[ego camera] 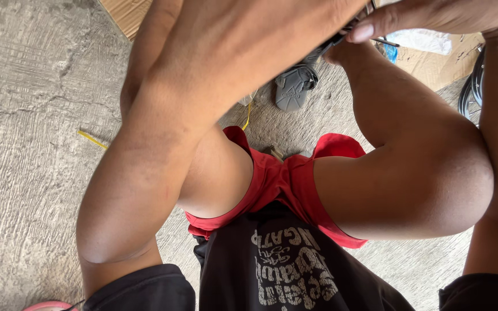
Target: The person inserts multiple spokes into the hub of a bicycle wheel, arranging them radially. They then attach the rim to the hub and begin threading the spokes through the rim holes.
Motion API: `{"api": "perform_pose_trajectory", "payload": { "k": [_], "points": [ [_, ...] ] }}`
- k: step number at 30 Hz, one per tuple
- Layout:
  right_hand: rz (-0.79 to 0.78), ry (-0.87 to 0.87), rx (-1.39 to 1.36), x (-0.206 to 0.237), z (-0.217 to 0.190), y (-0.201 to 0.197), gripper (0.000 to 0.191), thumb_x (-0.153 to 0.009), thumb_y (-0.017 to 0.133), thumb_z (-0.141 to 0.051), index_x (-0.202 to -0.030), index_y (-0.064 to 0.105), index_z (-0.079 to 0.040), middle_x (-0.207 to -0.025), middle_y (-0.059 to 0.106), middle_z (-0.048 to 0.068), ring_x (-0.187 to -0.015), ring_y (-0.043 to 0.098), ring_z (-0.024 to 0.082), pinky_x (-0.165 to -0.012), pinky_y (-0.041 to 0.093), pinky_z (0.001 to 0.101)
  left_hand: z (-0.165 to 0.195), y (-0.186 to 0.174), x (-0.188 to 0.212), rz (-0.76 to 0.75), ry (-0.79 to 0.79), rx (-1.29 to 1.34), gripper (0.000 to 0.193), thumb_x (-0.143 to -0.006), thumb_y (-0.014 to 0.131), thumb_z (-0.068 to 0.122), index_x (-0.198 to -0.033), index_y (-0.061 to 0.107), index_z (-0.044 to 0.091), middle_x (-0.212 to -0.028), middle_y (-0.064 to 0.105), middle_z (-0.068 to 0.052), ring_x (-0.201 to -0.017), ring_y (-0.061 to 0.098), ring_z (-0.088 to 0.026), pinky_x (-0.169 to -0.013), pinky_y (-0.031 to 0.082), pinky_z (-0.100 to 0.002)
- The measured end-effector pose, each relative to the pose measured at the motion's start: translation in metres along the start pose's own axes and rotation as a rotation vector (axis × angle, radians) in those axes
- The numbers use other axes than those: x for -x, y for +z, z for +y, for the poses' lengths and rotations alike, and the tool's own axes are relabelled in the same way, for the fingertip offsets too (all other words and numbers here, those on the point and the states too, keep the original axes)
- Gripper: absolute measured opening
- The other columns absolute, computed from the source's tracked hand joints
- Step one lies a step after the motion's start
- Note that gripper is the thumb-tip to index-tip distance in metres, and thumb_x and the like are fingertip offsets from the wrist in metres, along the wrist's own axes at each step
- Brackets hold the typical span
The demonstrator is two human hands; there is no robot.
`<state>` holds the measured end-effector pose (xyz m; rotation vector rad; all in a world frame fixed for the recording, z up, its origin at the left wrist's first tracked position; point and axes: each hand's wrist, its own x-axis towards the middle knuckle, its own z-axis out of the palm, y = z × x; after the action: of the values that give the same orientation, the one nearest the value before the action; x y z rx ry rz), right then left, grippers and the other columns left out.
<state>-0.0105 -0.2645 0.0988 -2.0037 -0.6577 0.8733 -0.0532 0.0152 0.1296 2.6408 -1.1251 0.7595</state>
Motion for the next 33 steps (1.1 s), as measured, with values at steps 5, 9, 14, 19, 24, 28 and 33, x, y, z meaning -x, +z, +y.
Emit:
{"api": "perform_pose_trajectory", "payload": {
  "k": [5, 9, 14, 19, 24, 28, 33],
  "points": [
    [-0.129, 0.05, -0.173, 0.004, 0.023, -0.002, 0.025, -0.092, 0.075, -0.017, -0.111, 0.074, -0.001, -0.093, 0.076, 0.011, -0.08, 0.075, 0.018, -0.073, 0.063, 0.0292, 0.005, -0.002, -0.002, -0.017, -0.004, 0.033, 0.007, -0.083, 0.071, 0.013, -0.079, 0.067, 0.017, -0.059, 0.055, 0.004, -0.052, 0.056, -0.01, -0.048, 0.043, -0.027],
    [-0.11, -0.502, 0.34, 0.0, 0.042, 0.001, 0.034, -0.088, 0.078, -0.009, -0.119, 0.071, 0.001, -0.104, 0.077, 0.011, -0.081, 0.071, 0.019, -0.075, 0.059, 0.0339, 0.002, -0.005, 0.002, -0.021, -0.006, 0.031, 0.007, -0.082, 0.071, 0.013, -0.079, 0.067, 0.017, -0.06, 0.055, 0.004, -0.053, 0.057, -0.01, -0.048, 0.043, -0.027],
    [-0.046, -0.289, 0.149, -0.003, 0.034, 0.006, 0.033, -0.088, 0.079, -0.007, -0.119, 0.072, 0.002, -0.104, 0.076, 0.013, -0.081, 0.07, 0.021, -0.074, 0.058, 0.0343, -0.004, -0.01, 0.007, -0.03, -0.017, 0.025, 0.007, -0.082, 0.071, 0.013, -0.079, 0.067, 0.017, -0.06, 0.055, 0.003, -0.053, 0.057, -0.01, -0.048, 0.044, -0.028],
    [-0.012, -0.191, -0.004, -0.01, 0.018, 0.006, 0.029, -0.088, 0.077, -0.007, -0.115, 0.072, 0.003, -0.102, 0.076, 0.014, -0.082, 0.071, 0.022, -0.075, 0.058, 0.0335, -0.007, -0.009, 0.005, -0.026, -0.023, 0.008, 0.007, -0.082, 0.071, 0.013, -0.079, 0.067, 0.017, -0.06, 0.056, 0.003, -0.053, 0.057, -0.01, -0.048, 0.044, -0.028],
    [-0.038, -0.326, 0.085, -0.017, 0.014, 0.003, 0.025, -0.089, 0.076, -0.007, -0.112, 0.072, 0.004, -0.1, 0.075, 0.015, -0.084, 0.071, 0.023, -0.076, 0.059, 0.0328, -0.01, -0.008, 0.006, -0.024, -0.031, -0.005, 0.007, -0.082, 0.071, 0.013, -0.079, 0.067, 0.017, -0.06, 0.056, 0.003, -0.053, 0.058, -0.01, -0.048, 0.044, -0.028],
    [-0.009, -0.375, 0.132, -0.016, 0.001, 0.005, 0.023, -0.09, 0.074, -0.007, -0.109, 0.072, 0.005, -0.099, 0.074, 0.016, -0.085, 0.072, 0.023, -0.076, 0.06, 0.0323, -0.011, -0.009, 0.008, -0.027, -0.035, -0.019, 0.007, -0.082, 0.072, 0.013, -0.079, 0.067, 0.017, -0.061, 0.056, 0.003, -0.054, 0.058, -0.01, -0.048, 0.044, -0.028],
    [0.094, 0.053, -0.327, -0.017, -0.028, 0.026, 0.022, -0.09, 0.078, -0.013, -0.105, 0.072, 0.002, -0.093, 0.073, 0.01, -0.08, 0.072, 0.019, -0.071, 0.061, 0.0286, -0.011, -0.008, 0.007, -0.02, -0.037, -0.033, 0.007, -0.082, 0.072, 0.013, -0.079, 0.067, 0.017, -0.061, 0.057, 0.003, -0.054, 0.058, -0.011, -0.048, 0.045, -0.028]
  ]
}}
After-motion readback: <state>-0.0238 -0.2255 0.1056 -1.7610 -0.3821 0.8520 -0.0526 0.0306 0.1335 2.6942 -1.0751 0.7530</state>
